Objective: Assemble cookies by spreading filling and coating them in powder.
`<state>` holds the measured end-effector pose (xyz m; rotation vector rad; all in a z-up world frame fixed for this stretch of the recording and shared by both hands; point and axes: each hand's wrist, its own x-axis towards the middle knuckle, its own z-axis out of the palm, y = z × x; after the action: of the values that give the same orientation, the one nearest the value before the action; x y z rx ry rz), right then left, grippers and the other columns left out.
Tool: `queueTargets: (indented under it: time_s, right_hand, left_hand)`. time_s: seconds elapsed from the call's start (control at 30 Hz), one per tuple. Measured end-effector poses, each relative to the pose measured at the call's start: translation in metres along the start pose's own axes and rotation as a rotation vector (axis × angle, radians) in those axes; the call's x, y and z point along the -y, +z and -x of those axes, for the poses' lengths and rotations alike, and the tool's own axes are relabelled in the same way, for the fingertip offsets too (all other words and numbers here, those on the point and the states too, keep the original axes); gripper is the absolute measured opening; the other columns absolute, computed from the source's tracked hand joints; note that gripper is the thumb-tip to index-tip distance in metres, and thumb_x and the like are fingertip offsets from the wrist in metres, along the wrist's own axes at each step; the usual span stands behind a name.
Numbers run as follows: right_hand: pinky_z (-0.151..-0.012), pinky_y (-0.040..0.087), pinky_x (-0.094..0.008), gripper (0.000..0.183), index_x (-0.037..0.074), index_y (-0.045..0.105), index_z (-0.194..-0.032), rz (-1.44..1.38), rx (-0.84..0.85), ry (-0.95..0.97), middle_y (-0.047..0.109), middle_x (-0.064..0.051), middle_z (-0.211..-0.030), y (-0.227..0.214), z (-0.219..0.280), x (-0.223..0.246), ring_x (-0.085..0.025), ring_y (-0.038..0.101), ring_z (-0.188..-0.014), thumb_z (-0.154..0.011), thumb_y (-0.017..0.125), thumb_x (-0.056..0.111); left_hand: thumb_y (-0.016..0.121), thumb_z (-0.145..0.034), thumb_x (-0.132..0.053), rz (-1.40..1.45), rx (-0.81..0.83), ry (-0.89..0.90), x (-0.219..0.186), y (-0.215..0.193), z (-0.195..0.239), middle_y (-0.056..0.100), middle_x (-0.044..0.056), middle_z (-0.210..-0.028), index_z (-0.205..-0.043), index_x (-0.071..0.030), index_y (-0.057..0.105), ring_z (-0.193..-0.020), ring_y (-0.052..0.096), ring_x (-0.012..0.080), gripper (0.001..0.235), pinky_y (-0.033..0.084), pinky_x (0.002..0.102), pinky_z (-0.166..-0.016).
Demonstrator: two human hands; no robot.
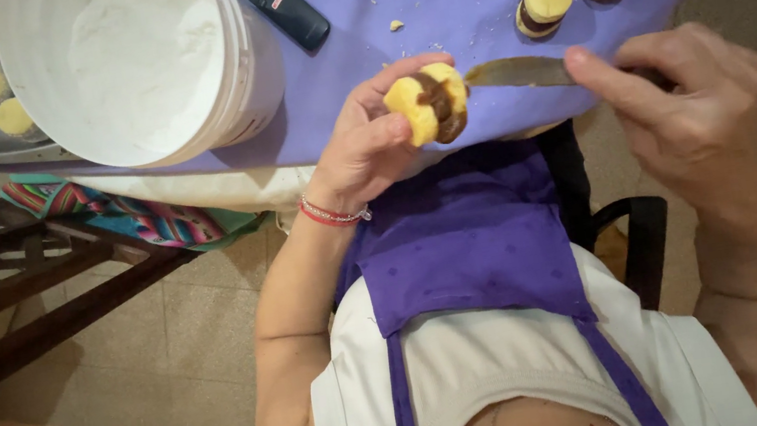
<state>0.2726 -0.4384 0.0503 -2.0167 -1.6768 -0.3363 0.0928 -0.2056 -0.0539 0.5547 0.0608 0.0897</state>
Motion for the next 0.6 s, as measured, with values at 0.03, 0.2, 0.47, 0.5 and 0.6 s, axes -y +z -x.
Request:
queueTargets:
  time_s: [0.03, 0.2, 0.47, 0.5, 0.6]
  right_hand:
    - [-0.066, 0.050, -0.035, 0.037, 0.012, 0.078, -0.124, 0.001, -0.003, -0.003, 0.064, -0.007, -0.091, 0.000, 0.006, -0.006, -0.023, 0.062, -0.077, -0.091, 0.078, -0.007]
    - [-0.073, 0.051, -0.032, 0.038, 0.012, 0.076, -0.129, -0.136, -0.036, 0.032, 0.063, -0.006, -0.099, 0.017, 0.012, 0.004, -0.021, 0.063, -0.084, -0.097, 0.074, -0.008]
    - [-0.069, 0.052, -0.035, 0.037, 0.011, 0.078, -0.127, -0.261, 0.038, 0.043, 0.065, -0.007, -0.099, 0.033, 0.013, 0.007, -0.025, 0.065, -0.082, -0.092, 0.080, -0.003]
    - [-0.070, 0.053, -0.035, 0.037, 0.011, 0.077, -0.126, -0.332, 0.068, 0.060, 0.066, -0.008, -0.100, 0.033, 0.012, 0.007, -0.025, 0.067, -0.082, -0.091, 0.079, -0.002]
    - [-0.071, 0.054, -0.033, 0.037, 0.011, 0.075, -0.125, -0.450, 0.119, 0.097, 0.068, -0.008, -0.100, 0.033, 0.012, 0.007, -0.024, 0.069, -0.083, -0.090, 0.077, -0.001]
  left_hand:
    - [0.084, -0.092, -0.018, -0.008, 0.002, 0.022, -0.001, -0.001, 0.001, 0.065, 0.016, -0.130, -0.147, 0.010, 0.050, -0.122, 0.063, 0.0250, 0.070, 0.048, 0.038, -0.114]
    - [0.083, -0.093, -0.016, -0.008, -0.008, 0.092, -0.003, 0.004, -0.003, 0.062, 0.014, -0.133, -0.150, 0.002, 0.046, -0.123, 0.063, 0.0235, 0.071, 0.051, 0.037, -0.111]
    - [0.082, -0.098, -0.025, 0.139, -0.056, 0.042, 0.006, 0.014, -0.003, 0.061, 0.010, -0.135, -0.159, 0.000, 0.043, -0.118, 0.062, 0.0194, 0.077, 0.052, 0.035, -0.102]
    - [0.081, -0.098, -0.027, 0.143, -0.044, 0.043, 0.008, 0.013, -0.003, 0.061, 0.010, -0.136, -0.159, 0.001, 0.043, -0.121, 0.062, 0.0197, 0.077, 0.051, 0.034, -0.106]
    - [0.081, -0.098, -0.028, 0.142, -0.029, 0.035, 0.010, 0.015, -0.002, 0.060, 0.010, -0.136, -0.159, 0.000, 0.042, -0.121, 0.063, 0.0212, 0.077, 0.051, 0.035, -0.107]
